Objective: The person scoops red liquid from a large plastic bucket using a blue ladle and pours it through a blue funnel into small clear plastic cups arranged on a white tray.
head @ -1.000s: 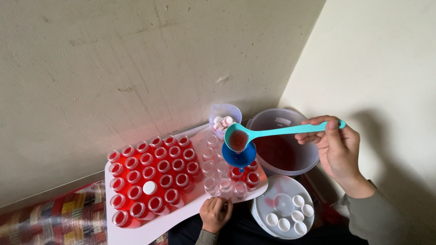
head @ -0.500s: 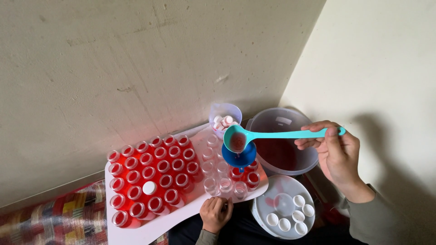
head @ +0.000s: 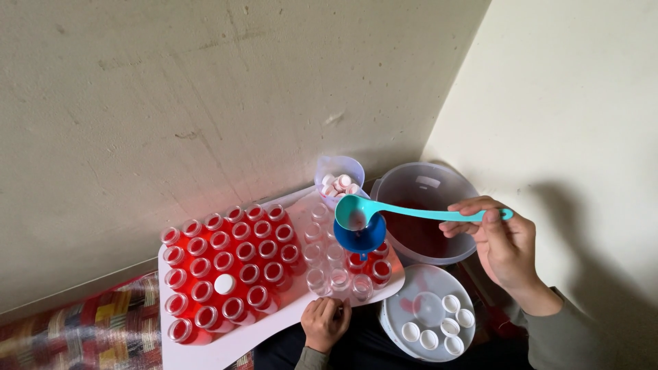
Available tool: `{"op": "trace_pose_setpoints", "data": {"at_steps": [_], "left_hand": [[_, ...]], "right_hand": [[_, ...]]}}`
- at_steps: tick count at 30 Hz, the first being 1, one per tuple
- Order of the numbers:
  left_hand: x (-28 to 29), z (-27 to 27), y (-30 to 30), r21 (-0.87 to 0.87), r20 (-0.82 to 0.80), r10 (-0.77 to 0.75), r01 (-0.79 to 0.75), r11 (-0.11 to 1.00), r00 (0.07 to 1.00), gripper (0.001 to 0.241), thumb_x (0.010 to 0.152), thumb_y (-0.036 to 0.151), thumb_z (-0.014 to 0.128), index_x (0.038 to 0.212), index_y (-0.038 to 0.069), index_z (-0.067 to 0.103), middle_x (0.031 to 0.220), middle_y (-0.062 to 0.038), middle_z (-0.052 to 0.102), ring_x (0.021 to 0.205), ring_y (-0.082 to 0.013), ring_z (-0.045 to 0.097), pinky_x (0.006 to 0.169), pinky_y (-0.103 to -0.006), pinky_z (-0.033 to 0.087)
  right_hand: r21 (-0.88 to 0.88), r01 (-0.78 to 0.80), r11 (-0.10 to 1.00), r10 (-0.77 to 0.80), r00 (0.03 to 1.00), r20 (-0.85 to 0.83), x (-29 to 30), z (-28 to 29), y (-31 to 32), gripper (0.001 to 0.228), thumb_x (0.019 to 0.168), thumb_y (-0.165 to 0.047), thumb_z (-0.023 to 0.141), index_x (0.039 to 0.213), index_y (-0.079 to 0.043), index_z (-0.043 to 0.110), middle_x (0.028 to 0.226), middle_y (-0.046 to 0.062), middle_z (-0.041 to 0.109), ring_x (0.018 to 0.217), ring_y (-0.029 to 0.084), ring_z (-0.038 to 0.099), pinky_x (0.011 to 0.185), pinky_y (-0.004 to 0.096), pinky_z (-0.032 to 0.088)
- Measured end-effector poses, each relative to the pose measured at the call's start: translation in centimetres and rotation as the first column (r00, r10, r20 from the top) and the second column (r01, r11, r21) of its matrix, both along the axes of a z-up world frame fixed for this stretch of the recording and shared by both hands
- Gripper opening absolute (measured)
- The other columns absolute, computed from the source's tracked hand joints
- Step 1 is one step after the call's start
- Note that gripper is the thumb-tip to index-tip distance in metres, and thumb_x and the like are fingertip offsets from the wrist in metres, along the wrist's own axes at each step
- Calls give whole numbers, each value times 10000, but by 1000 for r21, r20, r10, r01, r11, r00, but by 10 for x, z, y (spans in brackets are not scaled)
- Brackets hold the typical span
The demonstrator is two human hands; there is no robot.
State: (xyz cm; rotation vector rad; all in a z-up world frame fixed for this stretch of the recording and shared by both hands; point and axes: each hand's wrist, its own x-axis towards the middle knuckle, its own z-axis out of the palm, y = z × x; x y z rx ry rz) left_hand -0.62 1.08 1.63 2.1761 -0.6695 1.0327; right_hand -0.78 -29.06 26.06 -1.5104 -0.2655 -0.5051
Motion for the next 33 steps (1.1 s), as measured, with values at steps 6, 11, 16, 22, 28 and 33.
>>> {"op": "trace_pose_setpoints", "data": {"at_steps": [6, 11, 16, 22, 28, 33], "left_hand": [[1, 1, -1, -9, -6, -8, 8, 1000, 1000, 282, 852, 202, 775, 688, 170, 548, 563, 37, 527, 472, -135, 488, 500, -279, 394], [1, 3, -1, -10, 8, -1, 1, 1000, 1000, 275, 849, 203, 774, 690, 174, 552, 562, 43, 524, 471, -134, 486, 498, -273, 393], [1, 3, -1, -6, 11, 7, -7, 1000, 1000, 285, 850, 206, 772, 677, 177, 546, 553, 50, 505, 469, -131, 476, 500, -268, 396], [2, 3, -1, -10, -9, 7, -7, 1000, 1000, 321, 850, 194, 759, 649, 166, 511, 550, 27, 494, 465, -153, 452, 477, -290, 374], [3, -3, -1, 4, -13, 8, -8, 1000, 1000, 331, 837, 203, 775, 653, 157, 504, 562, 11, 506, 469, -164, 449, 477, -296, 366], [6, 0, -4, 2, -8, 10, -10, 1000, 1000, 334, 847, 202, 763, 652, 158, 495, 559, 14, 500, 461, -173, 443, 475, -297, 366]], "right_hand": [[-13, -22, 1000, 22, 1000, 10, -3, -10, -5, 411, 1101, -319, 489, 1095, 56, 657, 1156, 237, 694, 851, 404, 784, 788, 443, 695], [-11, -36, 999, 36, 999, 19, -3, -15, -7, 395, 1096, -310, 499, 1071, 48, 665, 1145, 256, 693, 838, 413, 786, 769, 464, 701], [12, -6, 1000, 6, 1000, 15, 0, -17, -13, 382, 1118, -281, 466, 1101, 54, 649, 1159, 245, 690, 839, 407, 782, 794, 447, 697], [277, 141, 951, -128, 990, -64, 12, -15, -35, 391, 1131, -380, 536, 1108, -7, 650, 1063, 196, 717, 803, 326, 745, 744, 391, 665], [400, 381, 834, -314, 923, -224, 24, -31, -76, 408, 1063, -549, 586, 1055, -151, 675, 1018, 91, 730, 795, 197, 714, 781, 246, 598], [258, 440, 860, -381, 891, -247, 40, -77, -94, 407, 1151, -447, 509, 1095, -56, 612, 988, 172, 697, 811, 282, 742, 777, 353, 642]]}}
